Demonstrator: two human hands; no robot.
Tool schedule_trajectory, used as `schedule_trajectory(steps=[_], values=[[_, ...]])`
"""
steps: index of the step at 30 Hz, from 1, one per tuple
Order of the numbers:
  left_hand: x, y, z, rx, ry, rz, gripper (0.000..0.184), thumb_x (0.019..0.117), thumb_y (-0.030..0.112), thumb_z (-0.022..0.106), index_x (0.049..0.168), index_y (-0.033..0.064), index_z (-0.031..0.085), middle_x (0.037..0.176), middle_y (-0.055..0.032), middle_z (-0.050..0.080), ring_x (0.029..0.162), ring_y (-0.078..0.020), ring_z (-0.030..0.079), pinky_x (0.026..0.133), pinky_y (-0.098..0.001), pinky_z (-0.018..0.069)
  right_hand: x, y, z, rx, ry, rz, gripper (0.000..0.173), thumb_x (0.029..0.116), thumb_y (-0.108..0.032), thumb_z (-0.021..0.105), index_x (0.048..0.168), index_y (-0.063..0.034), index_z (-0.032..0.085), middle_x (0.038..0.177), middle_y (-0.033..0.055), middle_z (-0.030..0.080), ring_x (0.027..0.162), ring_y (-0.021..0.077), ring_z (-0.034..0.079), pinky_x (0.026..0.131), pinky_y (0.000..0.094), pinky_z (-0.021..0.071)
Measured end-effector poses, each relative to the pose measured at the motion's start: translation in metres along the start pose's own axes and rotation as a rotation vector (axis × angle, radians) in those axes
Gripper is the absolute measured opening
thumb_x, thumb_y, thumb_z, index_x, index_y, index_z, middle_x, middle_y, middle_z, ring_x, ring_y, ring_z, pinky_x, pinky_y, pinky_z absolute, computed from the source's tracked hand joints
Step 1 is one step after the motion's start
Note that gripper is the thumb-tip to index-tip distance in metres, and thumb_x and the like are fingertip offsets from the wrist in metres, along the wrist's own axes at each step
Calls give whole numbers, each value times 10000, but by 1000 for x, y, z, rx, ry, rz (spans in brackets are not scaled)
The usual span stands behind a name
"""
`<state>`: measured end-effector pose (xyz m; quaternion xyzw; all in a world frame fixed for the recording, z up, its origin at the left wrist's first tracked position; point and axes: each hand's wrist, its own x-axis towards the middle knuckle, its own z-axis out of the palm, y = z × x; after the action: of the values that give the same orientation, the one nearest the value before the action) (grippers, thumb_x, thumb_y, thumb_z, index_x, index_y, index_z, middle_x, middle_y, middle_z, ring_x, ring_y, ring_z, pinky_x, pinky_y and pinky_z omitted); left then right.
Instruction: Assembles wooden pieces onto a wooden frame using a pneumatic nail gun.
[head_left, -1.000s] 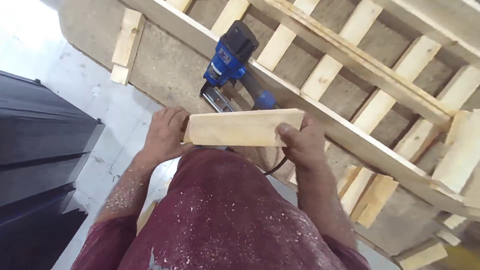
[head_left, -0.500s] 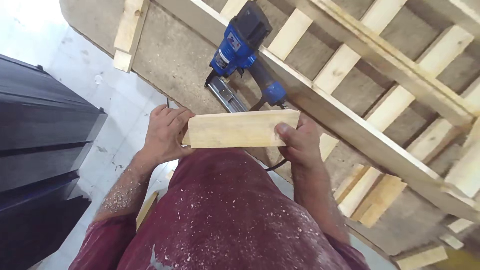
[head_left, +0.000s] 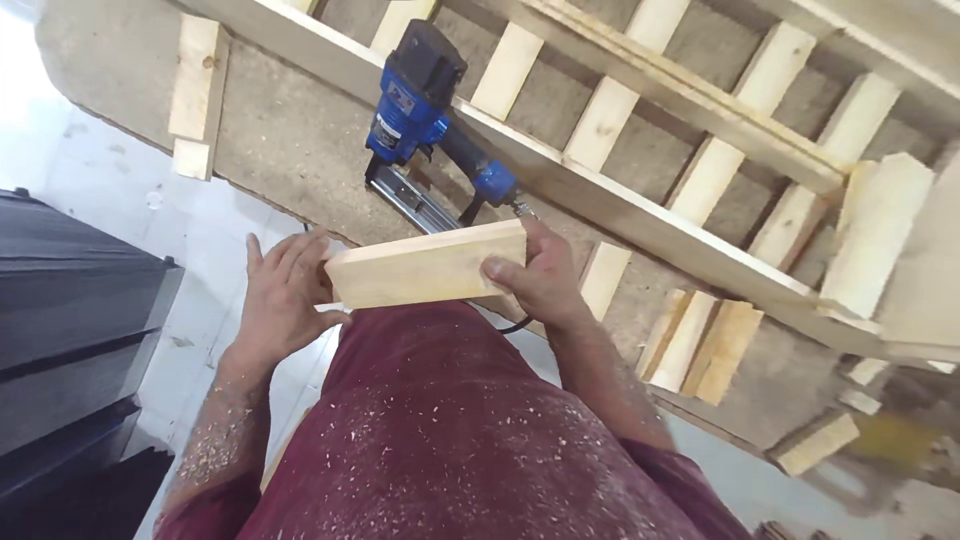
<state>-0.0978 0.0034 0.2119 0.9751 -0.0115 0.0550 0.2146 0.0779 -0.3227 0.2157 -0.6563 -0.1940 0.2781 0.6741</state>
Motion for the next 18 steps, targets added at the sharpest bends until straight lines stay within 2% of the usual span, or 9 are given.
schedule_trajectory(steps=[2, 5, 7, 8, 11, 13, 15, 16, 18], values=[[9, 18, -13, -73, -28, -7, 1181, 723, 797, 735, 1554, 46, 358, 1572, -214, 433, 1454, -387, 428, 1189, -755, 181, -2, -5, 5, -80, -21, 14, 330, 903, -187, 752, 1172, -60, 610, 952, 24, 757, 828, 132, 745, 735, 345, 655], [33, 50, -8, -58, -99, -27, 972, 910, 801, 471, 1502, 31, 457, 1487, -213, 526, 1385, -367, 507, 1178, -659, 319, -1, -5, 16, -120, -89, 35, 310, 914, -159, 740, 1173, -49, 611, 949, 32, 757, 825, 133, 745, 734, 344, 655], [48, 56, 15, -1, -244, -110, 884, 957, 803, 275, 1279, 70, 649, 1118, -155, 709, 1038, -346, 693, 885, -605, 544, 1, -2, 23, -152, -119, 57, 285, 916, -180, 736, 1149, -64, 620, 923, 20, 753, 799, 123, 740, 712, 337, 652], [54, 54, 26, -5, -323, -145, 888, 946, 822, 203, 1111, 91, 681, 921, -131, 711, 853, -342, 715, 699, -591, 561, 2, 0, 24, -172, -123, 88, 283, 916, -201, 736, 1143, -74, 625, 916, 15, 753, 794, 120, 740, 710, 337, 652], [59, 53, 41, -31, -542, -239, 904, 916, 852, 154, 1000, 116, 673, 821, -118, 683, 793, -351, 703, 636, -596, 543, 4, 13, 17, -264, -149, 218, 361, 909, -325, 737, 1161, -90, 627, 915, 13, 751, 794, 117, 738, 714, 351, 648], [59, 55, 42, -19, -585, -261, 915, 905, 865, 152, 1013, 127, 682, 823, -116, 689, 799, -346, 707, 646, -598, 545, 2, 13, 8, -441, -216, 243, 583, 857, -443, 777, 1317, -148, 572, 1027, -2, 746, 866, 107, 736, 753, 370, 647], [60, 55, 37, 2, -599, -252, 919, 896, 874, 147, 997, 133, 680, 800, -106, 681, 773, -337, 704, 626, -592, 545, 1, 1, -2, -732, -351, 149, 1042, 761, -556, 831, 1584, -177, 317, 1408, 22, 597, 1170, 150, 654, 954, 432, 588], [61, 56, 36, 16, -599, -238, 933, 889, 883, 134, 979, 131, 679, 788, -103, 678, 761, -336, 702, 612, -588, 542, 1, -6, -6, -865, -409, 41, 1118, 735, -564, 848, 1597, -124, 287, 1507, 93, 503, 1291, 223, 584, 1033, 472, 535], [64, 57, 34, 43, -596, -210, 941, 882, 890, 117, 950, 135, 675, 774, -96, 673, 753, -330, 700, 602, -578, 538, 6, -14, -16, -1065, -480, -230, 985, 729, -549, 853, 1484, -51, 462, 1461, 195, 517, 1317, 353, 547, 1064, 527, 490]])
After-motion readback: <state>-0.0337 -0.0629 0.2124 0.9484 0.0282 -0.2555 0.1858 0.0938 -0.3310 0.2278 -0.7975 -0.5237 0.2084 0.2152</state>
